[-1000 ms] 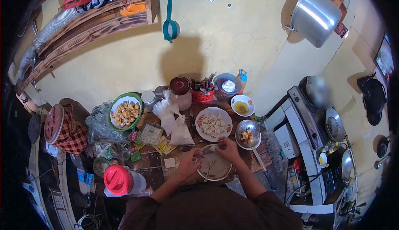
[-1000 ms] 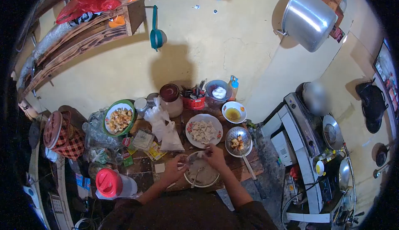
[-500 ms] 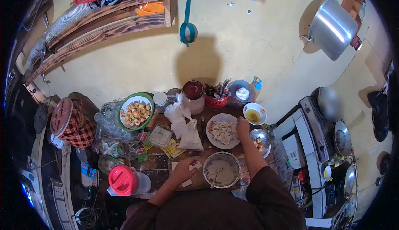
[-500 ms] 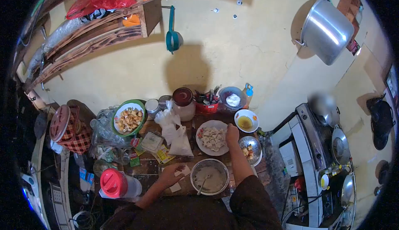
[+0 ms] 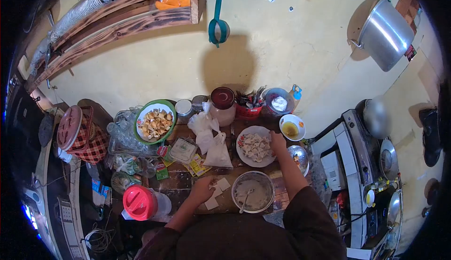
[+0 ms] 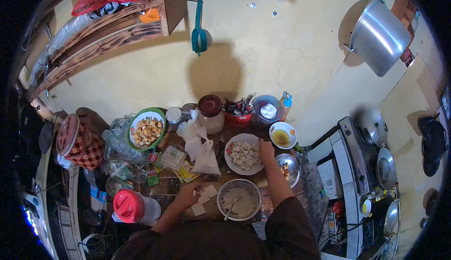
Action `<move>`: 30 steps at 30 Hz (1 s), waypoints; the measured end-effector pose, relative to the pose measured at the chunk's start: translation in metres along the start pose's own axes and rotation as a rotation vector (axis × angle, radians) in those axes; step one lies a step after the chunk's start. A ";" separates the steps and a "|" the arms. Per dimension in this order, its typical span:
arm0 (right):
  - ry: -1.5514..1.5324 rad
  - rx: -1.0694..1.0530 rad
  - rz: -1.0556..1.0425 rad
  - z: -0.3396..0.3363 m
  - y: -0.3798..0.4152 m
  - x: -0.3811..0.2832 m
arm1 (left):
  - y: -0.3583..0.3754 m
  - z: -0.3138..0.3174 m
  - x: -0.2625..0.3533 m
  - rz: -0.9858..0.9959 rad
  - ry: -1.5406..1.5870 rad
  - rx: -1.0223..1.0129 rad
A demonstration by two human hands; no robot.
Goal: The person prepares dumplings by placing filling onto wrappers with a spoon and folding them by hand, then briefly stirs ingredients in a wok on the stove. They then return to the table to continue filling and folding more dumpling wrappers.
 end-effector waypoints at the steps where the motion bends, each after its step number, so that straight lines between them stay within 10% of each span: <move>1: 0.002 -0.003 0.001 -0.009 0.003 -0.001 | -0.001 -0.001 0.000 -0.035 -0.024 -0.014; 14: -0.635 -0.015 -0.273 -0.113 0.135 -0.060 | 0.007 0.026 -0.020 -0.098 -0.276 -0.075; 30: -0.419 -0.159 -0.520 -0.046 0.261 -0.111 | -0.011 0.074 -0.031 0.025 -0.419 0.088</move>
Point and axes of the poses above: each hand's wrist, its own y-axis away from the middle knuckle, its own z-axis out of the palm, x = y × z, the point moved 7 cm from there along -y, towards the middle knuckle, and after that the axes turned 3 degrees about y, right-handed, at the moved point
